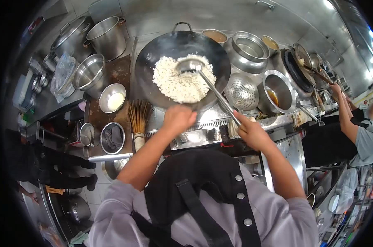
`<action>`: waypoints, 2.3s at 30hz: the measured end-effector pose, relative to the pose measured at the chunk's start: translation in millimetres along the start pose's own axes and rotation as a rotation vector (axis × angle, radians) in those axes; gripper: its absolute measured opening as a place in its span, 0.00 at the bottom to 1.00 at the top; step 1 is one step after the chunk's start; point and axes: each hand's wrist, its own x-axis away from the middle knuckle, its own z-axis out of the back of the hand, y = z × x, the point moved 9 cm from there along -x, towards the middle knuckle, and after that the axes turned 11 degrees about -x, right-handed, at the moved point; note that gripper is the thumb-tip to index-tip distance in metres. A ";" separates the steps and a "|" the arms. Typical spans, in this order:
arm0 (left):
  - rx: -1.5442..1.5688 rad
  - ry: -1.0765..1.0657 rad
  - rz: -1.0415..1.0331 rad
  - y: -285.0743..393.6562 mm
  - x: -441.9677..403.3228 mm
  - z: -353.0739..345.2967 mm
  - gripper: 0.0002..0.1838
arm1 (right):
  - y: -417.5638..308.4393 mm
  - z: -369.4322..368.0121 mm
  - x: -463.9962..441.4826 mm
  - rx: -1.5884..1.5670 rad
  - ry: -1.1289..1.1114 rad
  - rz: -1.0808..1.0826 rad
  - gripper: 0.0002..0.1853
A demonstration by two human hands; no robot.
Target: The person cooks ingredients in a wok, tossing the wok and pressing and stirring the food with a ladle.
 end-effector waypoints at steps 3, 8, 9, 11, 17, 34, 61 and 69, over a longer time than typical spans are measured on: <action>-0.048 -0.240 -0.022 19.8 59.5 -7.3 0.23 | -4.2 -11.0 -0.4 -0.283 -0.081 -0.217 0.40; 0.068 -0.213 -0.006 4.5 0.9 30.9 0.22 | -0.2 -1.0 67.5 -0.075 -0.183 -0.045 0.41; 0.082 -0.088 0.005 -5.2 -14.2 25.7 0.22 | 0.0 1.4 73.6 -0.117 -0.215 -0.116 0.41; 0.068 0.052 0.045 -17.5 -21.7 1.3 0.22 | -3.0 0.2 35.8 -0.091 -0.141 -0.101 0.41; 0.119 -0.066 -0.073 22.8 66.2 15.4 0.21 | -1.1 -4.8 2.3 0.015 -0.001 0.025 0.40; 0.096 -0.109 0.007 -12.2 -17.8 22.4 0.22 | 6.9 13.5 52.6 -0.109 -0.215 -0.155 0.38; 0.051 -0.198 0.005 -6.0 -24.2 -2.1 0.23 | 13.7 13.5 50.7 -0.165 -0.208 -0.118 0.34; 0.140 -0.089 -0.088 22.4 61.8 10.6 0.22 | 4.9 -12.5 -17.2 -0.232 -0.071 0.037 0.35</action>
